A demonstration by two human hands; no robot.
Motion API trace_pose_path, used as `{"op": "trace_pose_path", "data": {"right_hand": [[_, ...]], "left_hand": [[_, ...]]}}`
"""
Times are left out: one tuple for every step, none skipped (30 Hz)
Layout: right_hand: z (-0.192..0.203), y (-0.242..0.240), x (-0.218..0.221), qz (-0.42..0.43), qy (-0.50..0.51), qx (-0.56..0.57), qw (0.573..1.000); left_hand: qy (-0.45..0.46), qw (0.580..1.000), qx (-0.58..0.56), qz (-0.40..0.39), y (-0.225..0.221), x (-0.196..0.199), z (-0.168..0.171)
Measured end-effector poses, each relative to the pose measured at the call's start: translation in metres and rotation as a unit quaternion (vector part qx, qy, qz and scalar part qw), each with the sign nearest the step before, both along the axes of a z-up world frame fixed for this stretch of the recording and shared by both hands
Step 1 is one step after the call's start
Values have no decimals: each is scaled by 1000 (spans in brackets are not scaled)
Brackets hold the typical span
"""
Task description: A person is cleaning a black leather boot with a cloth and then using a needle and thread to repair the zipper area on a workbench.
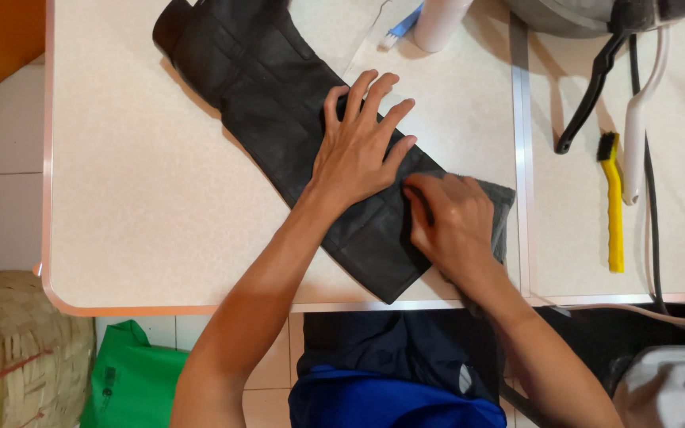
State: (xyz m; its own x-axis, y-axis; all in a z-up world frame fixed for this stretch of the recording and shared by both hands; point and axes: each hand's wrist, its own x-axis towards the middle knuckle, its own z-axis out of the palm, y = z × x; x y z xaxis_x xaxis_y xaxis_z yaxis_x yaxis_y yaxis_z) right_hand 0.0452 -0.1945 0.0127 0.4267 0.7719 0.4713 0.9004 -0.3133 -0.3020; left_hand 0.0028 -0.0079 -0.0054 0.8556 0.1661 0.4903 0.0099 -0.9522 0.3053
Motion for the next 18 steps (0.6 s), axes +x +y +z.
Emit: {"op": "trace_pose_path", "data": {"right_hand": [[5, -3, 0, 3, 0, -3, 1000], [9, -6, 1, 37, 42, -28, 998], [13, -9, 2, 72, 83, -53, 993], [24, -9, 8, 75, 85, -54, 992], [35, -8, 13, 113, 167, -77, 976], [47, -9, 20, 151, 244, -99, 953], [38, -6, 15, 153, 243, -99, 953], [30, -3, 10, 95, 200, -50, 974], [22, -1, 7, 37, 154, 0, 987], [18, 0, -2, 38, 153, 2, 988], [13, 2, -10, 46, 93, 16, 994], [7, 2, -22, 55, 37, 27, 997], [9, 3, -30, 57, 41, 26, 997], [11, 2, -38, 100, 34, 23, 994], [13, 1, -46, 144, 27, 20, 989], [14, -1, -48, 142, 26, 20, 989], [16, -4, -50, 175, 72, 8, 982], [18, -5, -52, 208, 119, -3, 971]], "left_hand": [[0, 1000, -3, 3, 0, -2, 0], [2, 1000, -2, 0, 1, -1, 1], [3, 1000, -1, -3, 1, -1, 2], [5, 1000, -1, 0, 1, -1, 3], [2, 1000, 7, 2, 0, -3, 3], [-3, 1000, 16, 4, 0, -2, 4], [-4, 1000, 17, 5, 0, -3, 4], [-5, 1000, 20, 6, 0, -4, 3], [-7, 1000, 23, 6, 0, -3, 3], [-8, 1000, 25, 7, 0, -1, 2], [-4, 1000, 15, 9, 1, 1, 1], [5, 1000, 1, 13, 0, 0, -1], [8, 1000, 0, 15, 2, -1, -1], [-3, 1000, 5, 15, 2, -1, -1], [-13, 1000, 10, 14, 1, -1, -1], [-15, 1000, 10, 13, 0, 0, -2], [-16, 1000, 8, 11, -1, 0, -2], [-17, 1000, 6, 11, -1, -1, -2]]}}
